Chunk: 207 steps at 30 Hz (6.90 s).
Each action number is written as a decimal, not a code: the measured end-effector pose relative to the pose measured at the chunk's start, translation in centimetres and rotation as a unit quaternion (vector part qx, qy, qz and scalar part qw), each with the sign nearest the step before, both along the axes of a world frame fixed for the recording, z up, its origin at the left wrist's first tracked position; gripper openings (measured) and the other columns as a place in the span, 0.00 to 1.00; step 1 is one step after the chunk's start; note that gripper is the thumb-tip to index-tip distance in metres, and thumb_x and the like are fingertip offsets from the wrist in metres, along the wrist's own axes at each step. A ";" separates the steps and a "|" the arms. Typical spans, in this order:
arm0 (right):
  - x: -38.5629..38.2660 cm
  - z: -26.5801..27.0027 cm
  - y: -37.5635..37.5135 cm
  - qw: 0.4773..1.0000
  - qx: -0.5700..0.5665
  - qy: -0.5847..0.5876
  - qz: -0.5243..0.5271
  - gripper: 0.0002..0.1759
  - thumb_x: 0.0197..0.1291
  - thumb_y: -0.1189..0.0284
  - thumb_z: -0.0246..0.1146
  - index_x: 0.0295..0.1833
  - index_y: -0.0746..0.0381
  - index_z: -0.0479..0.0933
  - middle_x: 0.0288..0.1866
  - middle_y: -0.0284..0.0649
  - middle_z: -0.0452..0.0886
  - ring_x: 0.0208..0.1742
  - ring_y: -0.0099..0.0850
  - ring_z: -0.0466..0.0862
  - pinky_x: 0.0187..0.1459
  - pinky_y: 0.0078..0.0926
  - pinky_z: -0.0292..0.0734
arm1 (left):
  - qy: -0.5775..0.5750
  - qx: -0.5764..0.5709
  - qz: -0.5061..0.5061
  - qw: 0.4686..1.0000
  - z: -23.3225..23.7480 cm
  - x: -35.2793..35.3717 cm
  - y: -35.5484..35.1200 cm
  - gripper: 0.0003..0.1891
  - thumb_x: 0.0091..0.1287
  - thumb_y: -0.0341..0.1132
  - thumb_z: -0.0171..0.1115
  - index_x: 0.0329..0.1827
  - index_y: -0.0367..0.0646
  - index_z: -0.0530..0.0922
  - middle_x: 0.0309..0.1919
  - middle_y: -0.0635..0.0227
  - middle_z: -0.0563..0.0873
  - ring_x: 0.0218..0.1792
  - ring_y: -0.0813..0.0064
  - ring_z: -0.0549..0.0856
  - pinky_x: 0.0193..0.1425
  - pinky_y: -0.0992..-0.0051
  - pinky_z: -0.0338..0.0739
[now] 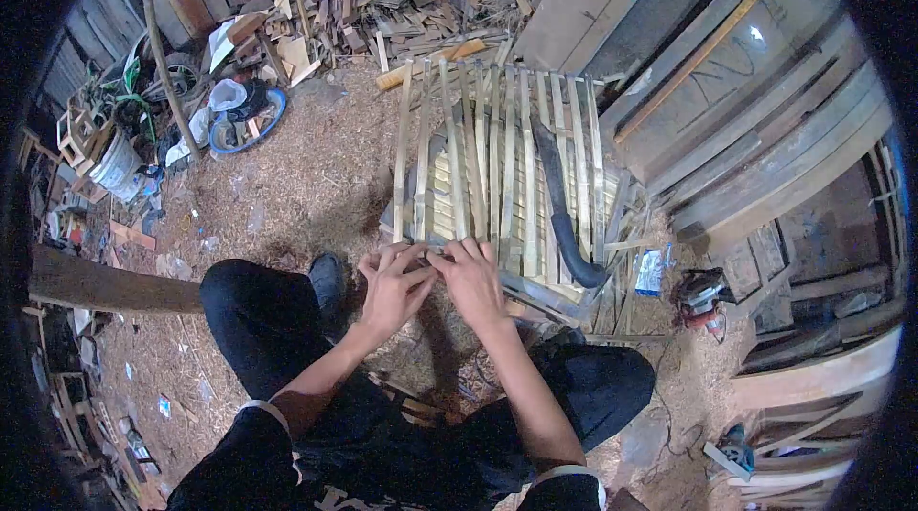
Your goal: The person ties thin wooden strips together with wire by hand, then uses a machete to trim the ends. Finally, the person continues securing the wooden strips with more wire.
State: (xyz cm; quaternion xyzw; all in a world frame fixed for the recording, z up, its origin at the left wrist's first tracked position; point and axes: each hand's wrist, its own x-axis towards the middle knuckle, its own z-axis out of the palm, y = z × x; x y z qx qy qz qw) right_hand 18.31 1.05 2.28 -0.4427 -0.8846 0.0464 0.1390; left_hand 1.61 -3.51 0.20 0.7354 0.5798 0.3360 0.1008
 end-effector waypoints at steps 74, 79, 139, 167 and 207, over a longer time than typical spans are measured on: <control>0.6 -1.1 -4.6 0.980 0.027 0.168 0.100 0.12 0.55 0.77 0.71 0.47 0.60 0.83 0.47 0.35 0.82 0.48 0.35 0.81 0.48 0.35 0.75 | -0.584 -0.262 0.102 0.761 -3.6 2.1 -0.8 0.16 0.74 0.34 0.66 0.59 0.35 0.78 0.42 0.68 0.86 0.45 0.81 0.81 0.54 0.78 0.75; 1.2 -1.9 -3.7 0.990 -0.023 0.133 0.031 0.14 0.57 0.79 0.68 0.50 0.61 0.82 0.50 0.39 0.83 0.52 0.40 0.83 0.51 0.38 0.79 | -0.580 -0.243 0.107 0.770 -5.3 1.4 -0.9 0.12 0.73 0.29 0.65 0.56 0.37 0.77 0.43 0.67 0.88 0.46 0.81 0.84 0.51 0.79 0.76; -3.9 -2.1 -1.4 0.944 -0.017 0.283 -0.168 0.07 0.67 0.79 0.64 0.48 0.68 0.84 0.43 0.51 0.85 0.41 0.49 0.87 0.43 0.40 0.81 | -0.188 -0.164 0.112 0.962 -9.1 0.0 0.5 0.08 0.66 0.35 0.65 0.42 0.40 0.85 0.26 0.56 0.87 0.26 0.64 0.88 0.34 0.67 0.80; -4.2 -6.0 -2.1 0.905 -0.082 0.367 -0.198 0.09 0.71 0.76 0.63 0.53 0.68 0.80 0.32 0.48 0.87 0.28 0.31 0.86 0.31 0.30 0.79 | -0.230 -0.128 0.073 0.962 -8.7 -0.4 0.5 0.10 0.65 0.32 0.66 0.46 0.38 0.84 0.31 0.53 0.88 0.30 0.58 0.87 0.37 0.66 0.81; -4.1 -6.8 -1.9 0.750 -0.359 0.527 -0.175 0.14 0.71 0.74 0.65 0.57 0.70 0.79 0.45 0.43 0.88 0.23 0.19 0.79 0.21 0.17 0.74 | -0.235 -0.188 -0.013 0.954 -7.9 -1.9 0.3 0.06 0.66 0.38 0.67 0.38 0.46 0.81 0.37 0.74 0.80 0.52 0.70 0.75 0.64 0.63 0.54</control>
